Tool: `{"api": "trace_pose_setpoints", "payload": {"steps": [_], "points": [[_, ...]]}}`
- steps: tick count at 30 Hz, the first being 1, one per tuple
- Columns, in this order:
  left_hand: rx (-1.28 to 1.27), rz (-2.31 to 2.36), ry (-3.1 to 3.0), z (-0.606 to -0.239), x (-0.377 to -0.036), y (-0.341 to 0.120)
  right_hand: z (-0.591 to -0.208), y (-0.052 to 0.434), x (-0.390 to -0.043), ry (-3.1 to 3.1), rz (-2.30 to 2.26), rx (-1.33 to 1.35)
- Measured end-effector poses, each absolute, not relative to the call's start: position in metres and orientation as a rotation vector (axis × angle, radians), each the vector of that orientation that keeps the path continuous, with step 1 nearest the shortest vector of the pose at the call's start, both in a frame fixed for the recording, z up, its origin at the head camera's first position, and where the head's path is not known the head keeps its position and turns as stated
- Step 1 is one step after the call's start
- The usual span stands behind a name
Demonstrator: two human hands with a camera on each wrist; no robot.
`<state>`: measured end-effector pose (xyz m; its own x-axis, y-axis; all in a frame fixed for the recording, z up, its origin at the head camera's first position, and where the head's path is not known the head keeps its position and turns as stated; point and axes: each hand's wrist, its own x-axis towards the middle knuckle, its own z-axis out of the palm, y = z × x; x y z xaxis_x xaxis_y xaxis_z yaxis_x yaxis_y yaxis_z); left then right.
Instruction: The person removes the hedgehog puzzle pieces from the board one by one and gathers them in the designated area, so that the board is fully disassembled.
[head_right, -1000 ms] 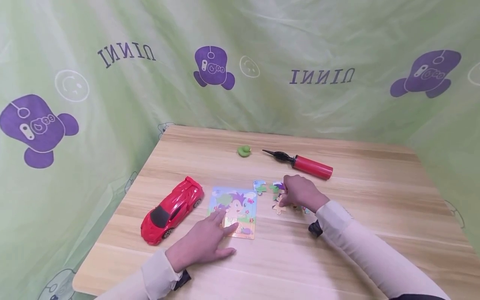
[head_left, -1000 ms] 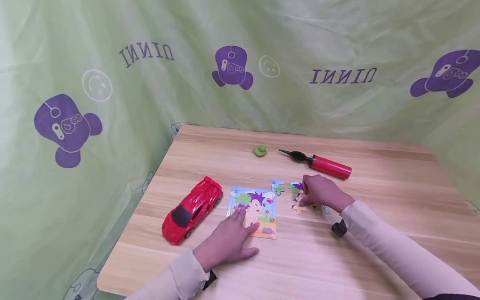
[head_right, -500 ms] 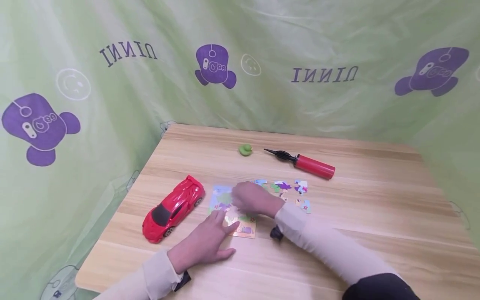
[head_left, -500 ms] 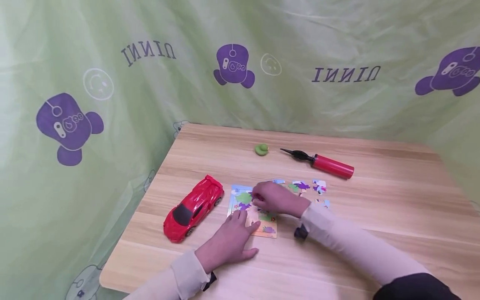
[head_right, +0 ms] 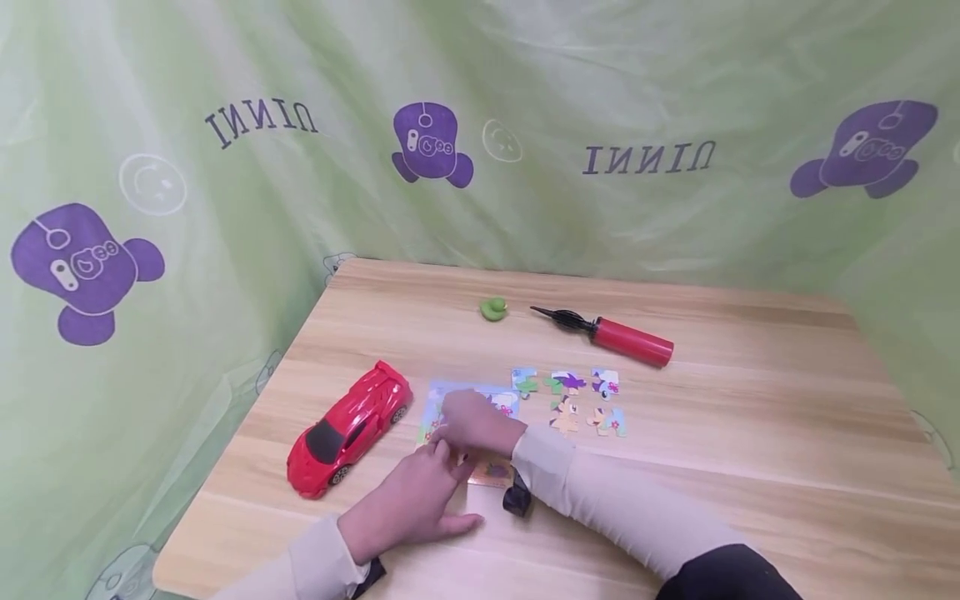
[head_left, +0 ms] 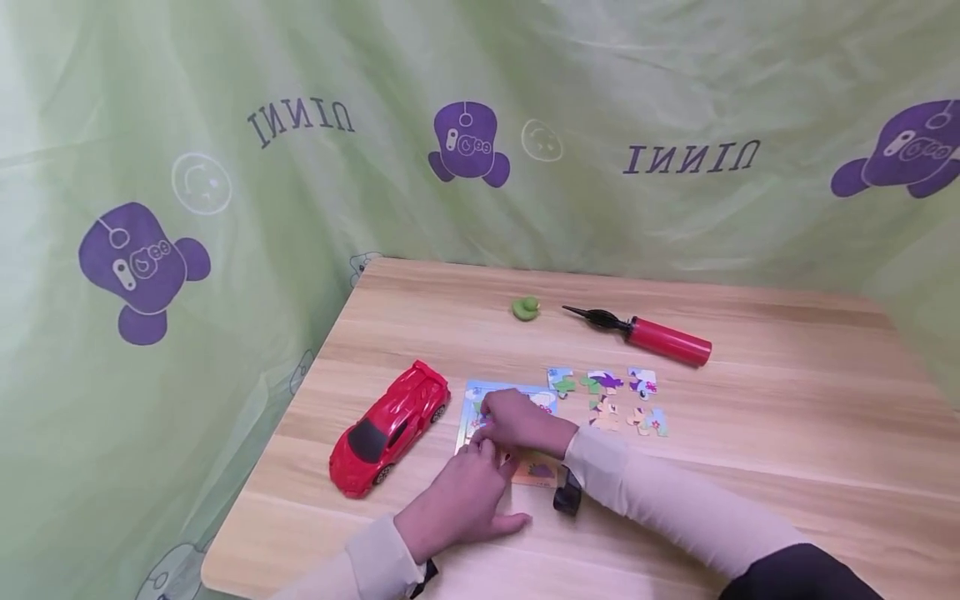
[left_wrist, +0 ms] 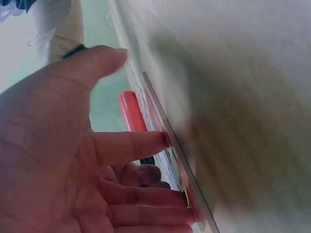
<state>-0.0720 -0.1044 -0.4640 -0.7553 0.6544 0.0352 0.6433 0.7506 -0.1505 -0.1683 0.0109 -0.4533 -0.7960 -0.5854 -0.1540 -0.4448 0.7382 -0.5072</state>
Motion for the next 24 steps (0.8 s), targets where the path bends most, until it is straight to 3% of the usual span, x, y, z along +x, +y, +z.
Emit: {"api": "trace_pose_setpoints", "payload": {"steps": [11, 24], "points": [[-1.080, 0.201, -2.890, -0.461, -0.070, -0.102, -0.451, 0.016, -0.171, 2.777, -0.378, -0.920], [-1.049, 0.307, -2.963, -0.458, -0.061, -0.101, -0.438, 0.022, -0.187, 2.522, -0.807, -0.697]]}}
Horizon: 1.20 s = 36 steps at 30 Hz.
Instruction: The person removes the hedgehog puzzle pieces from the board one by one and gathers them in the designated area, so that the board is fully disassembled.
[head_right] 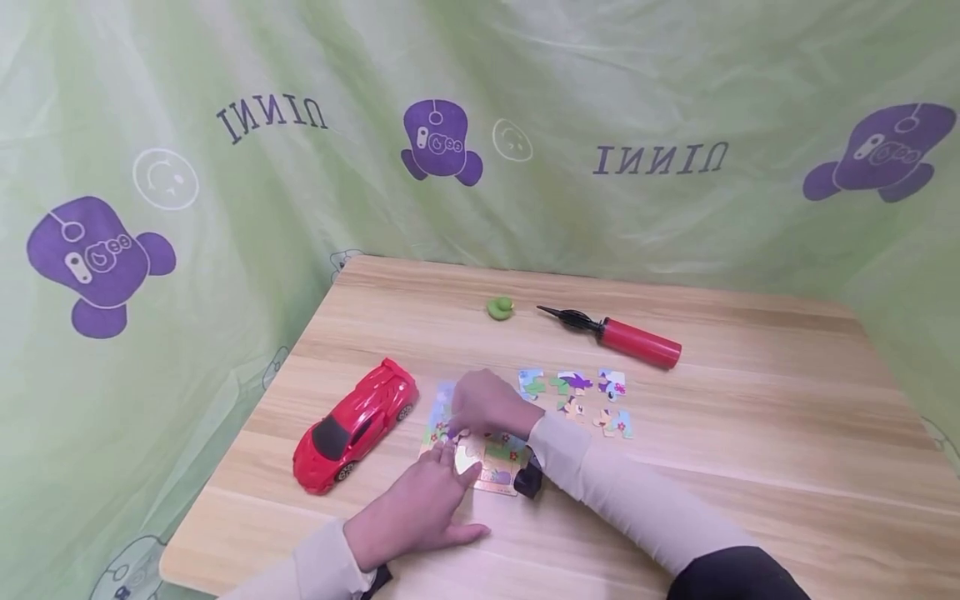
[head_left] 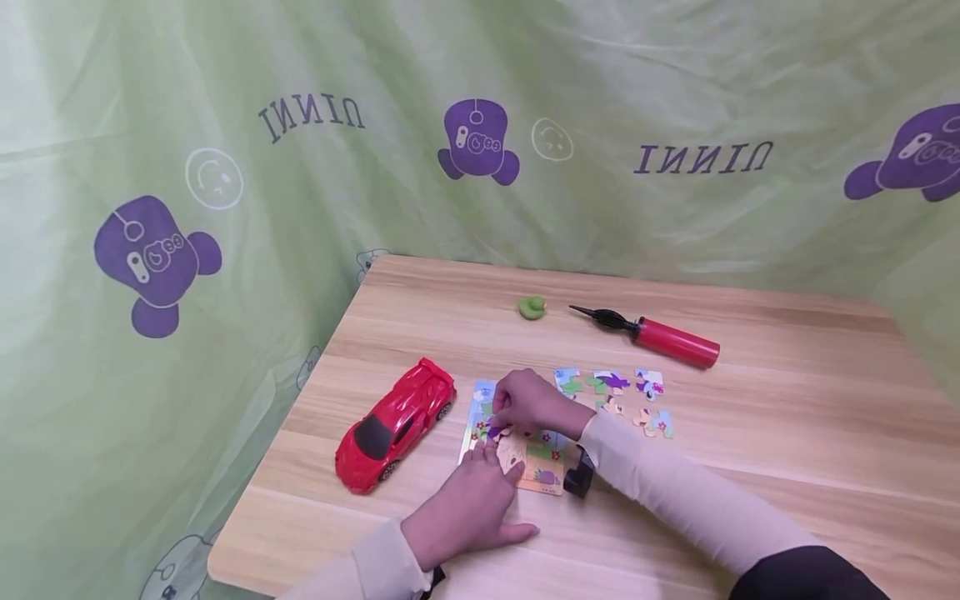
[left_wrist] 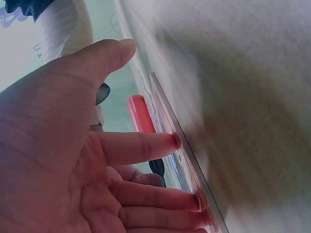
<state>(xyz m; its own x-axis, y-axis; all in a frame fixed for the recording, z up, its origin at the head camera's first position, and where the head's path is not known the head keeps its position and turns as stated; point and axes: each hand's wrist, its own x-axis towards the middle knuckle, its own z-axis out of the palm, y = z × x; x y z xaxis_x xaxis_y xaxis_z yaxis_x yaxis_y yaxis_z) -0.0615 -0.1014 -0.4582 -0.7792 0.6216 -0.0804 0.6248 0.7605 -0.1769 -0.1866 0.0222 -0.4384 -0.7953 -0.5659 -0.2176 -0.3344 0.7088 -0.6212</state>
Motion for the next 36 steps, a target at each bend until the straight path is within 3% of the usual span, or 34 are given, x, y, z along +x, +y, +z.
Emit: {"api": "trace_pose_setpoints", "payload": {"steps": [8, 16, 36], "points": [[1.012, -0.263, 2.944, -0.457, -0.062, -0.104, -0.420, 0.073, -0.212, 2.610, -0.963, -0.652], [0.867, -0.197, 2.937, -0.454, -0.053, -0.114, -0.438, 0.138, -0.210, 2.554, -0.835, -0.614], [0.901, -0.058, 2.972, -0.458, -0.054, -0.126, -0.453, 0.136, -0.211, 2.682, -0.527, -0.654]]}}
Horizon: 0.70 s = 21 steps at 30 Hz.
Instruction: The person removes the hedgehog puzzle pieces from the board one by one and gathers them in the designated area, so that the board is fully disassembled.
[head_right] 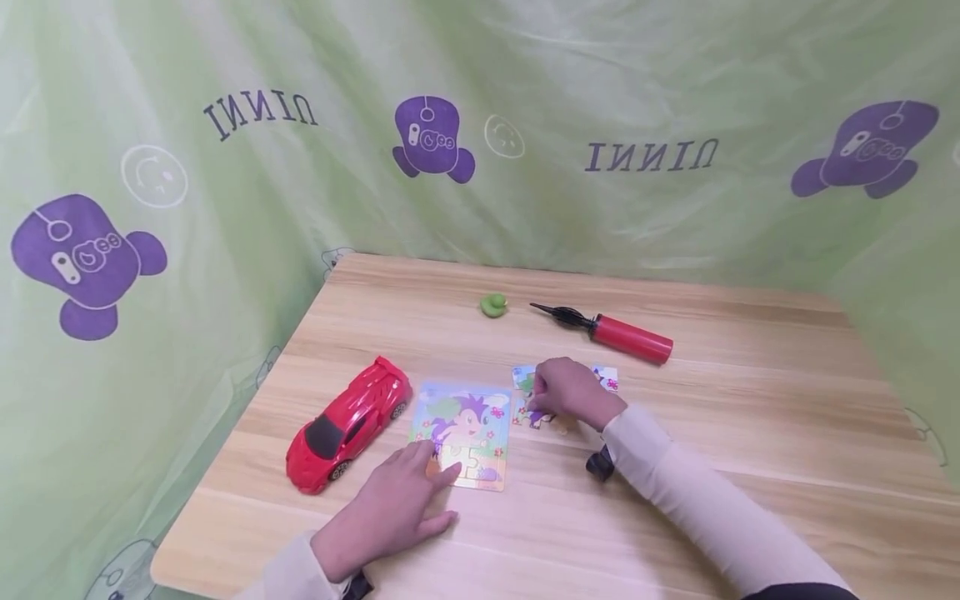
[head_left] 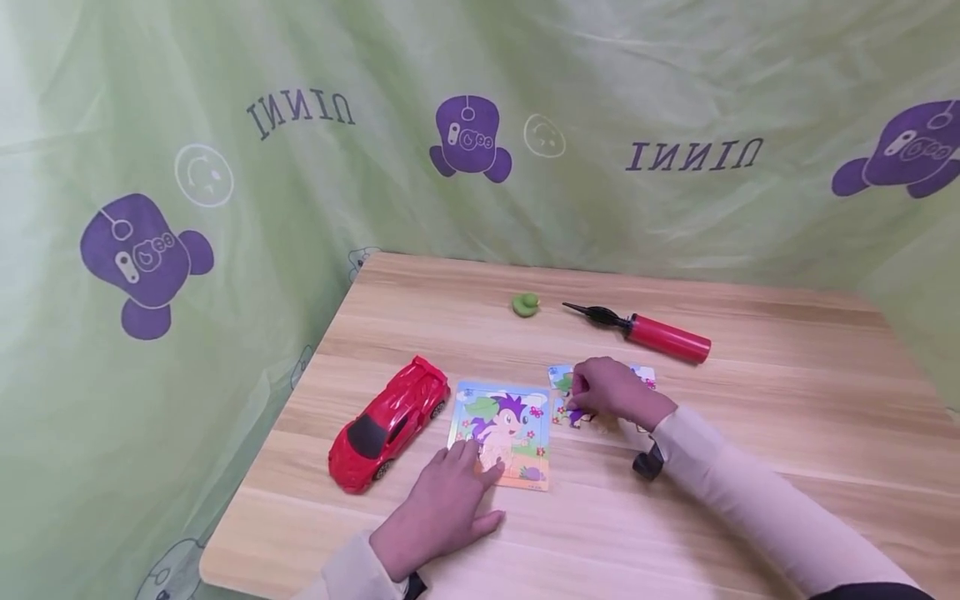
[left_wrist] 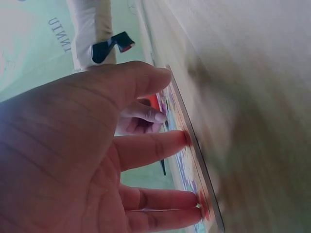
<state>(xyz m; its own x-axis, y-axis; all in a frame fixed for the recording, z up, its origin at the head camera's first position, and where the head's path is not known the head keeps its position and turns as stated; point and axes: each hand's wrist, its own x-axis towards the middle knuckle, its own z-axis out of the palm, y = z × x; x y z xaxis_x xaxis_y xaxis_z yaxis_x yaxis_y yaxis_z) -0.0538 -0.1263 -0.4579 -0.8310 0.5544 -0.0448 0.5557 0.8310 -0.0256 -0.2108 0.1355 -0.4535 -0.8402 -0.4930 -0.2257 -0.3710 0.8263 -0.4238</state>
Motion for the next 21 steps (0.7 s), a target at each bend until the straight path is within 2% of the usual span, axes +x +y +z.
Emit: {"api": "trace_pose_setpoints", "payload": {"steps": [8, 15, 21], "points": [[0.908, 0.019, 2.952, -0.457, -0.056, -0.131, -0.452, 0.122, -0.182, 2.944, -0.410, -0.926], [0.842, -0.009, 2.952, -0.456, -0.055, -0.134, -0.455, 0.096, -0.142, 2.776, -0.447, -1.276], [0.827, -0.028, 2.945, -0.457, -0.055, -0.136, -0.461, 0.077, -0.126, 2.757, -0.361, -1.206]]}}
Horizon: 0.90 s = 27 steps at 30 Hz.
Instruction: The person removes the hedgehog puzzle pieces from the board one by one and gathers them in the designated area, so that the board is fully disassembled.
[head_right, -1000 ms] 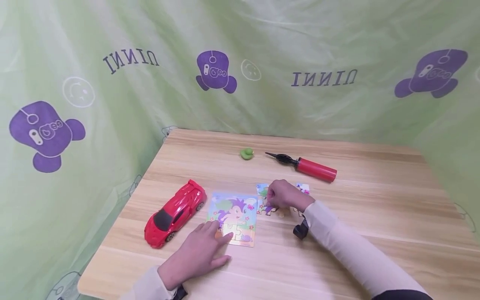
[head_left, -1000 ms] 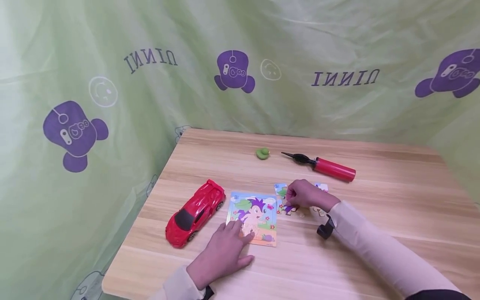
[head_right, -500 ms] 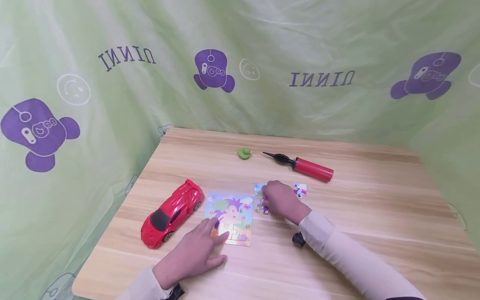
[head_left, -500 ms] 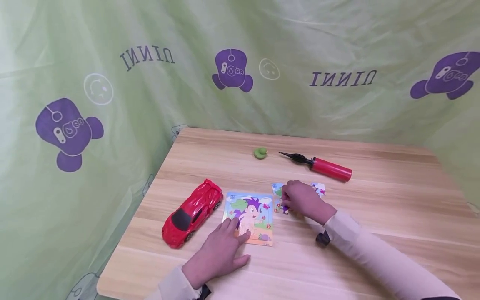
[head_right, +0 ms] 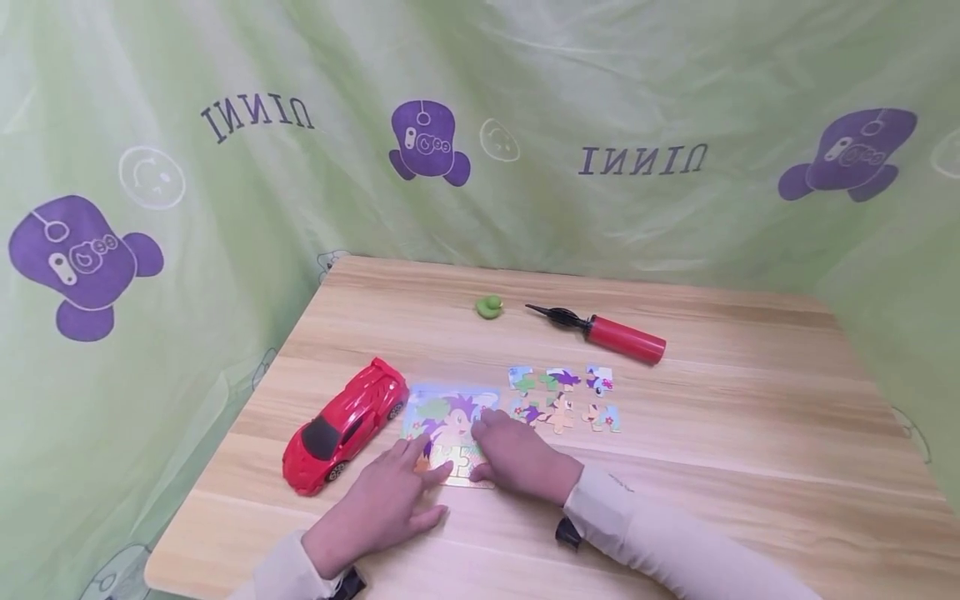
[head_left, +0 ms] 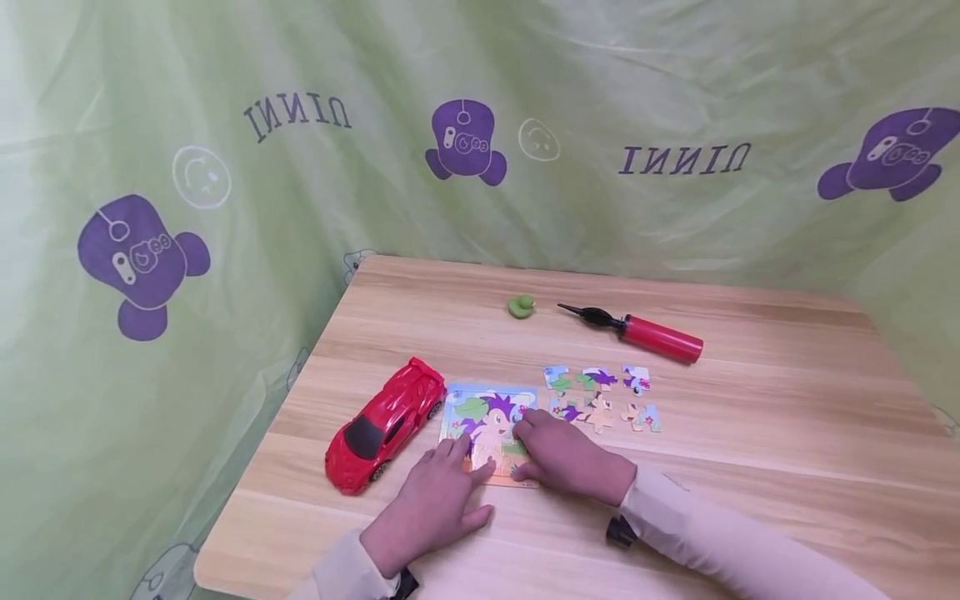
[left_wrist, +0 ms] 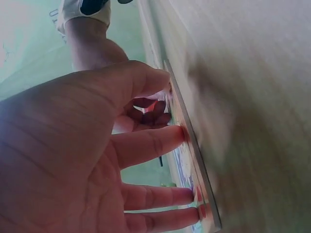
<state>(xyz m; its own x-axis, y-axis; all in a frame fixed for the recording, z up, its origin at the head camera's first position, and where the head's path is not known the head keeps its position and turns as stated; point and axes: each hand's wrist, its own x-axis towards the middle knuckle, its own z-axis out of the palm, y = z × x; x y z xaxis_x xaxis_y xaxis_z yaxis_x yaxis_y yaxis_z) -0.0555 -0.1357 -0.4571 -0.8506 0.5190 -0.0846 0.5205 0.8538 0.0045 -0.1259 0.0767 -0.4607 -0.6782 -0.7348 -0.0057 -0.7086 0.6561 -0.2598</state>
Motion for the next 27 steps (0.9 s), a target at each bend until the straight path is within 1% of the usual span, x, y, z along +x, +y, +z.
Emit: {"api": "trace_pose_setpoints", "payload": {"steps": [7, 10, 12, 15, 19, 22, 27], "points": [[0.863, -0.086, 2.942, -0.458, -0.055, -0.131, -0.458, 0.067, -0.134, 2.666, -0.505, -0.941], [0.870, -0.104, 2.921, -0.458, -0.056, -0.129, -0.456, 0.068, -0.137, 2.613, -0.536, -0.872], [0.874, -0.117, 2.907, -0.456, -0.056, -0.128, -0.456, 0.070, -0.138, 2.598, -0.560, -0.870], [0.887, -0.141, 2.900, -0.454, -0.057, -0.127, -0.458, 0.078, -0.142, 2.592, -0.632, -0.960], [0.919, -0.173, 2.907, -0.453, -0.058, -0.126, -0.453, 0.100, -0.147, 2.585, -0.789, -1.025], [0.928, -0.186, 2.914, -0.453, -0.058, -0.126, -0.439, 0.126, -0.150, 2.628, -0.829, -0.934], [0.919, -0.139, 2.920, -0.453, -0.057, -0.124, -0.421, 0.185, -0.156, 2.691, -0.796, -0.729]]}}
